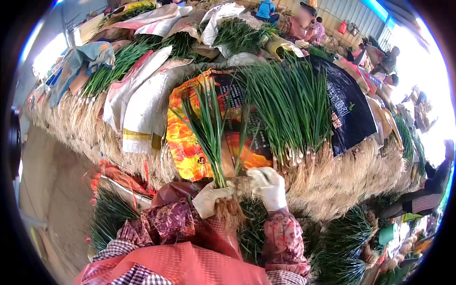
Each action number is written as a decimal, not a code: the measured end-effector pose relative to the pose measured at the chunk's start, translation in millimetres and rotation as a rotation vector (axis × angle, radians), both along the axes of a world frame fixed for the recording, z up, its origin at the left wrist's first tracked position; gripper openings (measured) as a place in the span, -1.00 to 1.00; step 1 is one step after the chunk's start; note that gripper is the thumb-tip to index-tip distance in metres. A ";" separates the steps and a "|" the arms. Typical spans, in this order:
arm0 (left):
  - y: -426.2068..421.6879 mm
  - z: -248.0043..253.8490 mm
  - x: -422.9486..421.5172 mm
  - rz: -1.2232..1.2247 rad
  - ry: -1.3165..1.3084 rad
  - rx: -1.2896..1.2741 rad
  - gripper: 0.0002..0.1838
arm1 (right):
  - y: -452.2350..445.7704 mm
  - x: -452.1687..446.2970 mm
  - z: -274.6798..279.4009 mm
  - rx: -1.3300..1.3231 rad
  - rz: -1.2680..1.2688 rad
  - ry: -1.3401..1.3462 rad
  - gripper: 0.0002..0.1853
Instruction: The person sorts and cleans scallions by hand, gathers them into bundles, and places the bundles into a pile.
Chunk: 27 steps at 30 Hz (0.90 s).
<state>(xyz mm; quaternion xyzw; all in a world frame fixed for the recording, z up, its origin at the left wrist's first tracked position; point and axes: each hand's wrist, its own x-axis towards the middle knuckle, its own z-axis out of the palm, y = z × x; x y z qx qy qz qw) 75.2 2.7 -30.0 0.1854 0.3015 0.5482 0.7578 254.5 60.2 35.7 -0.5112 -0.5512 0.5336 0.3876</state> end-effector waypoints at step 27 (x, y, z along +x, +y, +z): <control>-35.3 -16.2 -31.2 -0.200 -0.071 -0.050 -0.64 | 7.8 -18.3 -31.1 0.081 0.061 -0.168 -0.80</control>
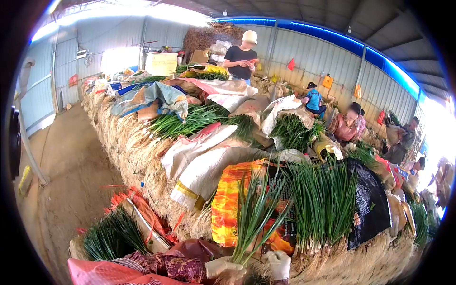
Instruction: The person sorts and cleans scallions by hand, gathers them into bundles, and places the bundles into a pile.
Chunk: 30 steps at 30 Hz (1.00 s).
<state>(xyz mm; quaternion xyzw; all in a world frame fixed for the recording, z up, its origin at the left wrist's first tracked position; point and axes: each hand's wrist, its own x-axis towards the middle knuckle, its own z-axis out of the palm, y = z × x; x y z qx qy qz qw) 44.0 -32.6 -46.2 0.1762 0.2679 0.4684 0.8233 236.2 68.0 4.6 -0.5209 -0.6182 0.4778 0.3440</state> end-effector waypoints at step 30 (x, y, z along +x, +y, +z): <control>5.9 22.2 17.8 0.085 -0.191 0.033 -0.81 | 77.0 86.4 15.9 0.501 -0.107 -0.887 -0.69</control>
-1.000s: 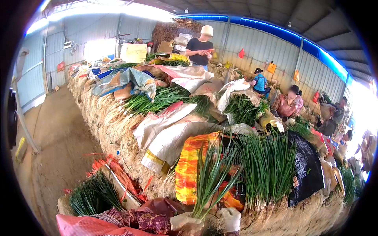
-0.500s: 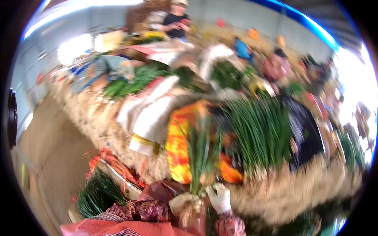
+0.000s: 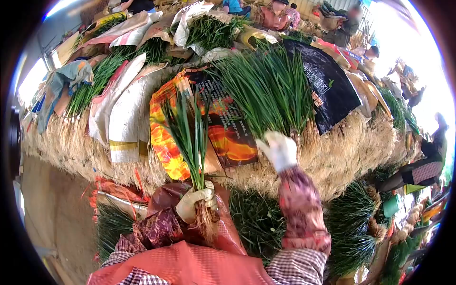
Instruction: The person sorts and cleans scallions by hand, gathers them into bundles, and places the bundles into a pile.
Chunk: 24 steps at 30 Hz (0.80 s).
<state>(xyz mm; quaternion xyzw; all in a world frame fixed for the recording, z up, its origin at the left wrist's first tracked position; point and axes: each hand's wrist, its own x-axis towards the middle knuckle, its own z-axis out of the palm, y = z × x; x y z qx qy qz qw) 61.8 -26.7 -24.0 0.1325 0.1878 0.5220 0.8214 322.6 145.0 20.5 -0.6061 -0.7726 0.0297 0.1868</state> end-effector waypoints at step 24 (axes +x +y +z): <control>6.0 -1.8 -1.2 0.065 0.339 -0.034 -0.89 | -106.8 -75.2 9.3 -0.967 0.327 0.653 -0.75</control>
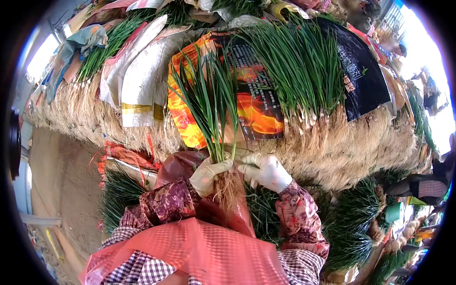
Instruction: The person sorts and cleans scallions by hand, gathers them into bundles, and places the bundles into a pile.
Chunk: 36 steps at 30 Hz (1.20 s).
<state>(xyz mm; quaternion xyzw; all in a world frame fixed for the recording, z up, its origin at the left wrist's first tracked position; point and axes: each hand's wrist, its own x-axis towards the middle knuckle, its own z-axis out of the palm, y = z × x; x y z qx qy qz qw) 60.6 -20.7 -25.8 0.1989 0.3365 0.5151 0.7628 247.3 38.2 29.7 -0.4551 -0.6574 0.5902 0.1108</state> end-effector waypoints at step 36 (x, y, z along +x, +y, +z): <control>-0.5 -5.5 18.0 0.061 -0.169 -0.026 -0.80 | 24.4 -33.4 -47.6 0.380 -0.306 0.304 -0.88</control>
